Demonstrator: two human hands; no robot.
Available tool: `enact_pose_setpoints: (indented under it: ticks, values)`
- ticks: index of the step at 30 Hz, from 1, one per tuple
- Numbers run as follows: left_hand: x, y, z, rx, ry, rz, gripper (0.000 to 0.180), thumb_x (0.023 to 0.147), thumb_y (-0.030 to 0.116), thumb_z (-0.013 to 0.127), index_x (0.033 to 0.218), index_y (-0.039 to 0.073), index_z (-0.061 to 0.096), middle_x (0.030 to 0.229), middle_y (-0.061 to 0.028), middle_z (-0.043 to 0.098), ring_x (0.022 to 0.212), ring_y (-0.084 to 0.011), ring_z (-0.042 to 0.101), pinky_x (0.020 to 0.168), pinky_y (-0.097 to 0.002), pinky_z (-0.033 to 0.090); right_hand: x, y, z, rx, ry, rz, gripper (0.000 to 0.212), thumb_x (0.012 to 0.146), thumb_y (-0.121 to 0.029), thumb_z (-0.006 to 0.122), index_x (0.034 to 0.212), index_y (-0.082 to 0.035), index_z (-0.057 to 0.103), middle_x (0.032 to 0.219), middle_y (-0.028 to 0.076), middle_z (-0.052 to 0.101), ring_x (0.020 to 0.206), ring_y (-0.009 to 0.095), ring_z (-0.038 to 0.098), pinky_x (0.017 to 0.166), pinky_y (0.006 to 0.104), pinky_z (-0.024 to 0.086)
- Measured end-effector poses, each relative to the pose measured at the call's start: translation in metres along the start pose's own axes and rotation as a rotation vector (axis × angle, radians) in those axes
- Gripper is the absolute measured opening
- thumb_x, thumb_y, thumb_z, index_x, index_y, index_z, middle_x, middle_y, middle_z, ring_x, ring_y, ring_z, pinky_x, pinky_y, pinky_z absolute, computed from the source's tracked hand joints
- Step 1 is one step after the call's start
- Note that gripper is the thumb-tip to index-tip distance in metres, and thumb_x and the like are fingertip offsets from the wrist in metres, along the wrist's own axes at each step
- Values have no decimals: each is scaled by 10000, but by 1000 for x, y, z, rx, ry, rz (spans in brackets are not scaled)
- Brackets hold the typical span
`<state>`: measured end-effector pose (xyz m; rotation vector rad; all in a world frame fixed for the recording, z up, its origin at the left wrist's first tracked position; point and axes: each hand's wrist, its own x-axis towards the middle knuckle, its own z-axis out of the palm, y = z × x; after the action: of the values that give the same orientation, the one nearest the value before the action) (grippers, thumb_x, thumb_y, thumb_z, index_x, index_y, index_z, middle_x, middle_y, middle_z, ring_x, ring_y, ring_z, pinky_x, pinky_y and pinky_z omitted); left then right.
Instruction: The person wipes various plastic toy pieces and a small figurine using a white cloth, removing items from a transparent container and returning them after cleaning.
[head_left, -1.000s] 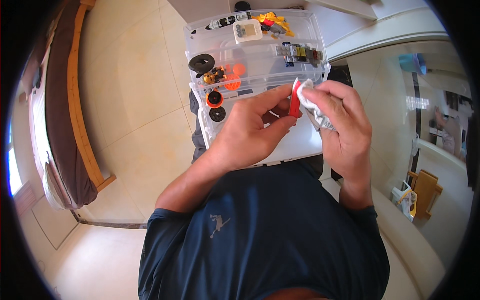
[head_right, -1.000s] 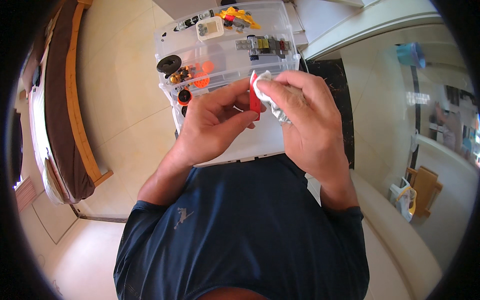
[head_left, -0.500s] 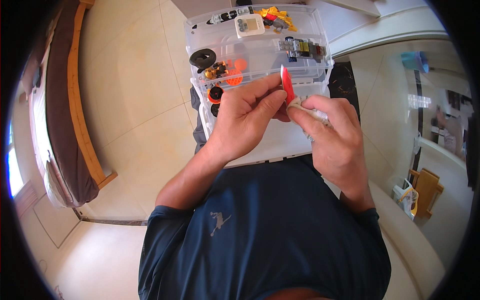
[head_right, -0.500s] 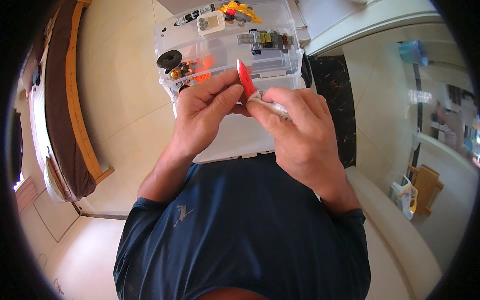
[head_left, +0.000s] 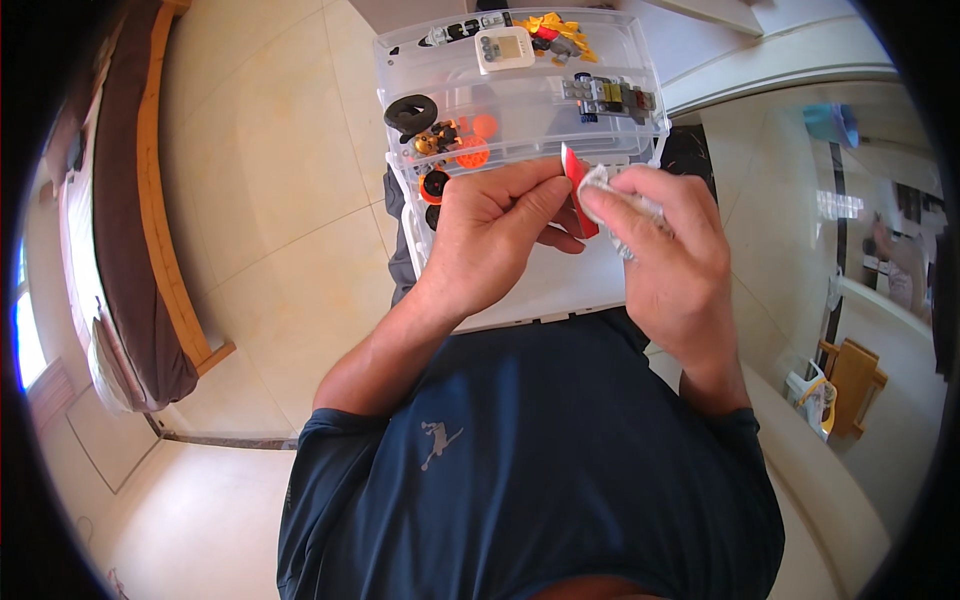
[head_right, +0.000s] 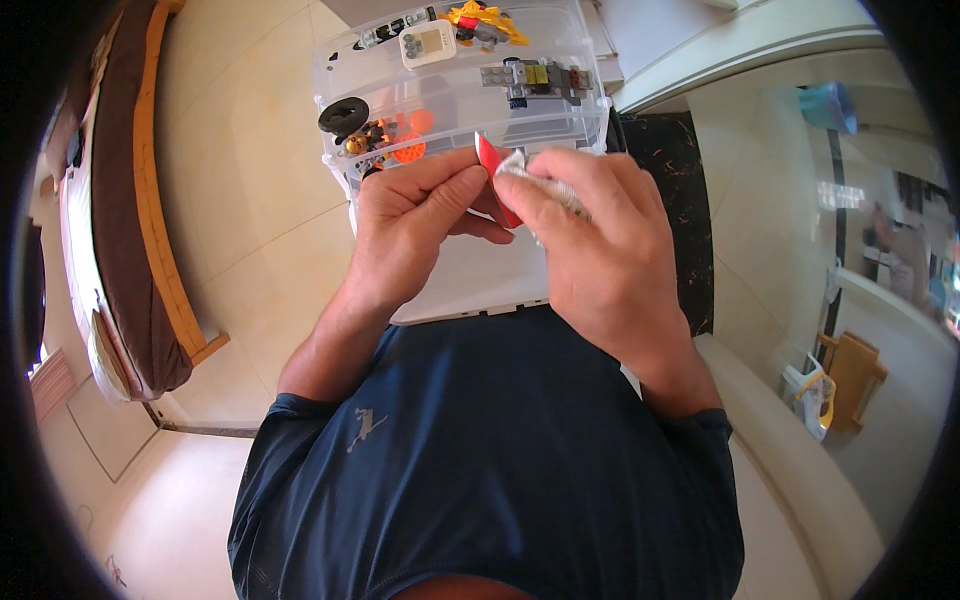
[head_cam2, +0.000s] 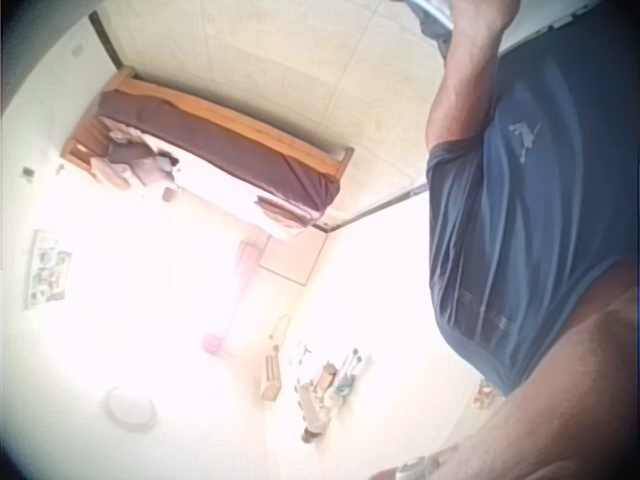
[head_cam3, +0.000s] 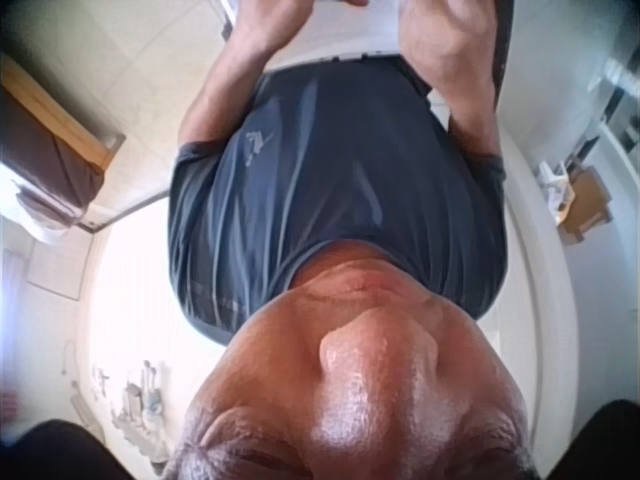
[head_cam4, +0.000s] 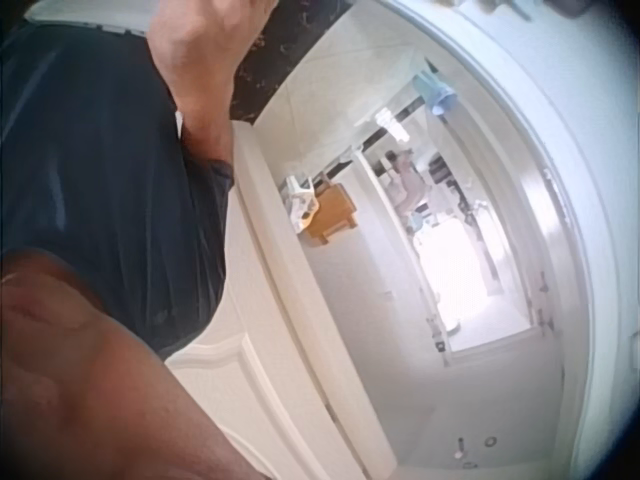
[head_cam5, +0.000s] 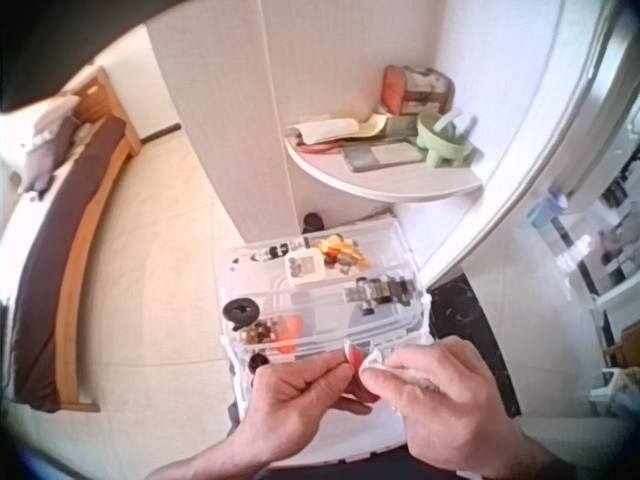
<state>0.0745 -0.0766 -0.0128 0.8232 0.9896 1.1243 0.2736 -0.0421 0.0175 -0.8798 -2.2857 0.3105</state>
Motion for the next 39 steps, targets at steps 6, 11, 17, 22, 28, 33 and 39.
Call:
enact_pose_setpoints:
  ticks: [6,11,17,22,28,33,39]
  values:
    - [-2,-5,3,2,15,33,318,1107,112,550,1322,-97,656,1079,-153,740,950,-223,747,799,-367,667,-6,4,-3,-24,-65,-46,406,758,60,734,1142,-67,769,1080,75,688,860,264,641,748,367,525]
    - [0,0,8,49,-72,63,327,1105,108,548,1343,-94,645,1102,-150,740,968,-218,743,797,-358,666,12,6,3,-3,58,-25,412,755,77,729,1141,-60,773,1079,79,688,860,270,638,751,368,526]
    - [1,1,9,46,-17,-24,331,1094,80,557,1375,-80,632,1120,-135,742,987,-190,732,793,-332,654,-6,5,1,-15,12,-4,427,762,116,714,1148,-54,772,1093,83,686,862,269,633,739,365,531]
    - [2,-2,14,124,-24,38,321,1089,75,567,1372,-53,648,1116,-98,741,984,-160,723,775,-300,634,4,5,4,27,78,32,456,763,145,697,1168,-52,770,1102,98,683,870,271,632,725,364,540]
    - [5,-1,18,218,-81,46,296,1072,51,590,1339,-48,669,1074,-84,743,966,-133,710,789,-284,624,2,13,9,-36,155,7,477,759,150,696,1183,-55,773,1103,114,679,889,280,641,740,367,544]
    - [5,-5,20,108,-1,76,246,1049,50,612,1253,-58,698,1005,-81,744,884,-126,700,769,-285,619,3,12,10,-47,171,2,484,754,148,699,1186,-56,774,1113,118,679,882,284,645,749,369,541]
    - [7,0,17,-37,114,43,241,1043,35,615,1240,-71,705,976,-95,751,869,-122,718,791,-285,641,-7,4,3,-61,55,24,478,753,142,706,1181,-58,775,1100,114,684,876,283,646,750,367,538]
